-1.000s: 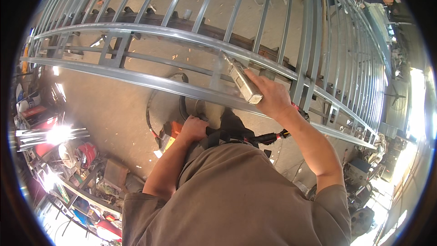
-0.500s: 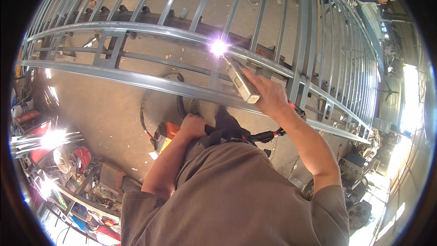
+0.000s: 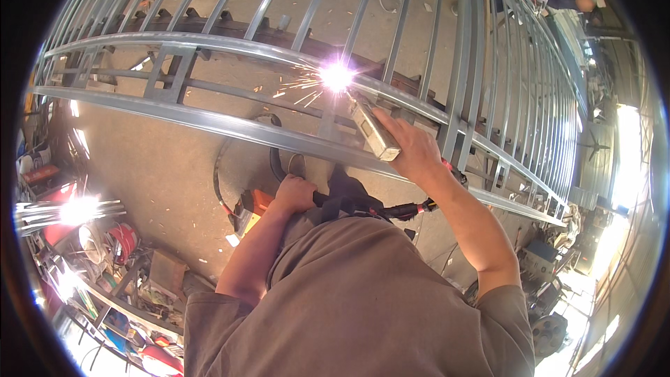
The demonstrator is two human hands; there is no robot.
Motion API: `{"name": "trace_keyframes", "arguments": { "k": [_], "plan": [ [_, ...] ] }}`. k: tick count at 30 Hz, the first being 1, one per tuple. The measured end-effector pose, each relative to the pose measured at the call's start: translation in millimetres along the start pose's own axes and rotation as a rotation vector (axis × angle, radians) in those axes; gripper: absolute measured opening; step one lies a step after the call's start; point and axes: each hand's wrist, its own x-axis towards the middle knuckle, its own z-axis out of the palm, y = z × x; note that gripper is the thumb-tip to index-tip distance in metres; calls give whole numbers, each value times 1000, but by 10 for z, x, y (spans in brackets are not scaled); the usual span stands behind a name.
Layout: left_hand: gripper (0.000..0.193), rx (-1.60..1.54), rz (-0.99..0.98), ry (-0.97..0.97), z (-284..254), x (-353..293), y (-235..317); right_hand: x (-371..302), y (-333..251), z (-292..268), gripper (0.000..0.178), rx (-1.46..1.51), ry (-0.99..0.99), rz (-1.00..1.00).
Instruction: The person welds joints on a large metal frame using a handheld welding torch. They move along the structure, applying welds at multiple intersections while sparks fly. The person adjusts position and repositions the torch to reach different sections of the frame.
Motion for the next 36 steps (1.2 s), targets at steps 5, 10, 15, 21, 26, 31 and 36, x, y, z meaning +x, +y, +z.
{"name": "trace_keyframes", "arguments": {
  "k": [5,10,15,21,26,31,36],
  "plan": [
    [27,2,0,10,10,3,-4,-12,-13,-58,88,-8,-65,39],
    [25,15,14,5,31,22,-21,-30,4,-61,91,22,-52,28],
    [26,26,32,7,37,49,-34,-245,33,-98,89,42,-73,65],
    [34,-59,61,38,14,117,-66,-541,112,-104,87,75,2,134],
    [28,-26,78,16,17,176,-81,-582,186,-38,87,29,-15,194],
    [26,-14,85,-17,40,196,-90,-554,195,13,85,17,-8,193],
    [27,-23,79,19,65,168,-85,-545,204,17,83,19,20,185]
  ]
}}
